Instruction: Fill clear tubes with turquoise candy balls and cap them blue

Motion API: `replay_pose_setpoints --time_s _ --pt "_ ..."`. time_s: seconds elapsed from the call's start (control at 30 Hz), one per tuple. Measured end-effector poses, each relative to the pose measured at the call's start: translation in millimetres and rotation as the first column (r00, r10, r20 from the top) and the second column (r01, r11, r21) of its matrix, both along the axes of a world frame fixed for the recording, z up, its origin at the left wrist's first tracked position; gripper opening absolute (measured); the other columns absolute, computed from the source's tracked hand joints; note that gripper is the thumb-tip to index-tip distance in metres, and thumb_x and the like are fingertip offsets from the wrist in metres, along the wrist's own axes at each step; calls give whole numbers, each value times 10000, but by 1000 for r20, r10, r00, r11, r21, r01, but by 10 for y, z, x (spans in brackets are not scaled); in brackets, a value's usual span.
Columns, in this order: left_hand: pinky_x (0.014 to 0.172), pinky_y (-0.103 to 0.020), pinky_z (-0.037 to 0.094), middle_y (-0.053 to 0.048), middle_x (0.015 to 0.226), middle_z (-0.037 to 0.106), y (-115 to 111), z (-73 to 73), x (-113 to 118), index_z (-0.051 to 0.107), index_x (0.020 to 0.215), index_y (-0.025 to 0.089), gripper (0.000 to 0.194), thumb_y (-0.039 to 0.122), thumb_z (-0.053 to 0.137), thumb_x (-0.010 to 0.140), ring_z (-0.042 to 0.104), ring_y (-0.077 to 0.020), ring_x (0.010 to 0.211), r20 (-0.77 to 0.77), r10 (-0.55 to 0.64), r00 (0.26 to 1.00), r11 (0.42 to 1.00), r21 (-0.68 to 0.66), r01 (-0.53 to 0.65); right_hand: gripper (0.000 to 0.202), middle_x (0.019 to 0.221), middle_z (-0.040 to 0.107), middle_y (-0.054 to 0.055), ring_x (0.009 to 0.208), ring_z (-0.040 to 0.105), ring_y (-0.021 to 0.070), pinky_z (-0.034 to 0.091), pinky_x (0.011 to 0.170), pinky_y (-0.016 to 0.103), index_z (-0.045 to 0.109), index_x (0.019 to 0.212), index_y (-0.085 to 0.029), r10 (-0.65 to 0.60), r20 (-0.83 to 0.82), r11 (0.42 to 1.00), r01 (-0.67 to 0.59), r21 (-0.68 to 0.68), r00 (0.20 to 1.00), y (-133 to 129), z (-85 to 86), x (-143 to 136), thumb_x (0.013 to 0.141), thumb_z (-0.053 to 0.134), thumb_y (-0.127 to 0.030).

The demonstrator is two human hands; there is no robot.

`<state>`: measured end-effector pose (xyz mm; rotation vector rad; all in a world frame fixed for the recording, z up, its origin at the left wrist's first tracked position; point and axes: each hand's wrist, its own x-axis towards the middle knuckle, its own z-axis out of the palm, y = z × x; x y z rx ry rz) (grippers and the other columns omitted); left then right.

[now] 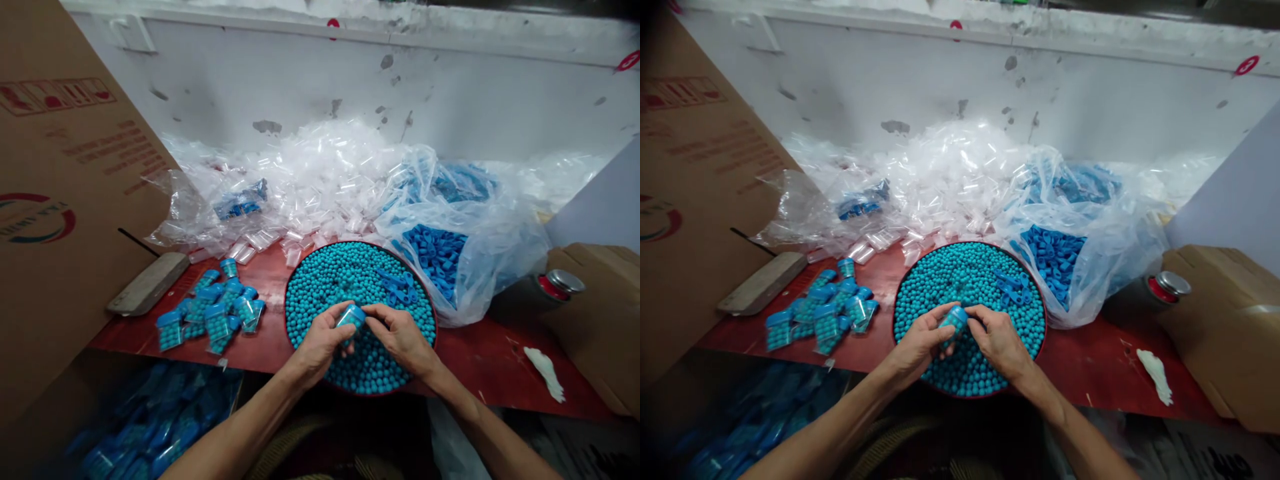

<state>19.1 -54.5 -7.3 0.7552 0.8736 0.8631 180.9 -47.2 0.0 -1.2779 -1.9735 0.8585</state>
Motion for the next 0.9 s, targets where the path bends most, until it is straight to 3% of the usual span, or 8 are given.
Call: replay_pose_setpoints --time_s 0.17,0.3,0.4,0.5,0.6,0.67,0.8,0.9 --pt "374 -151 271 19 657 542 -34 -11 30 470 1091 140 481 263 606 646 450 -36 418 -39 14 999 999 -39 -16 179 720 647 0 648 595 132 461 602 230 618 871 -205 17 37 999 -19 34 999 -10 -37 -15 806 451 -201" --pt "389 -161 314 54 573 509 -52 -29 108 458 1134 161 484 204 563 664 426 -46 404 -251 163 954 985 94 -144 223 786 654 47 704 611 155 479 663 267 610 886 -188 -48 31 984 42 173 998 -89 -127 -118 834 394 -182" --pt "399 -161 332 54 576 506 -17 -34 106 462 1139 173 468 199 553 680 429 -48 416 -305 185 934 973 192 -130 243 911 641 80 854 597 184 480 765 316 579 987 -172 -55 -10 971 56 232 998 -112 -153 -154 824 400 -170" --pt "388 -158 344 49 624 514 28 -42 44 423 1152 192 496 250 580 685 450 -48 419 -200 145 969 974 200 -105 272 1020 602 66 913 573 182 505 742 310 548 1049 -195 -7 -125 996 18 86 992 -58 -80 -91 789 466 -196" --pt "369 -151 339 47 635 506 34 -49 -29 417 1135 207 477 323 582 703 469 -48 409 -127 62 990 985 169 -40 251 937 604 31 629 593 112 519 530 239 563 999 -197 10 -286 969 -81 -235 958 47 59 28 756 514 -240" --pt "367 -150 337 37 666 512 17 -44 -59 436 1106 207 431 348 567 720 474 -44 407 -135 9 991 985 174 15 244 854 602 10 517 556 79 504 471 222 577 946 -177 -38 -361 927 -101 -360 932 114 137 82 718 557 -263" --pt "391 -170 366 14 744 530 -24 3 -63 407 1147 219 429 326 532 750 509 -66 453 -205 -2 979 969 242 53 405 813 616 20 617 592 123 524 522 259 542 1053 -166 -155 -429 931 -14 -364 890 157 183 58 670 607 -280" --pt "412 -185 381 -1 813 533 -44 54 -35 355 1224 257 500 302 524 756 528 -84 499 -232 20 972 960 277 47 403 924 632 65 819 607 183 526 669 325 497 1148 -182 -97 -332 982 36 -183 938 72 171 -30 759 521 -282"
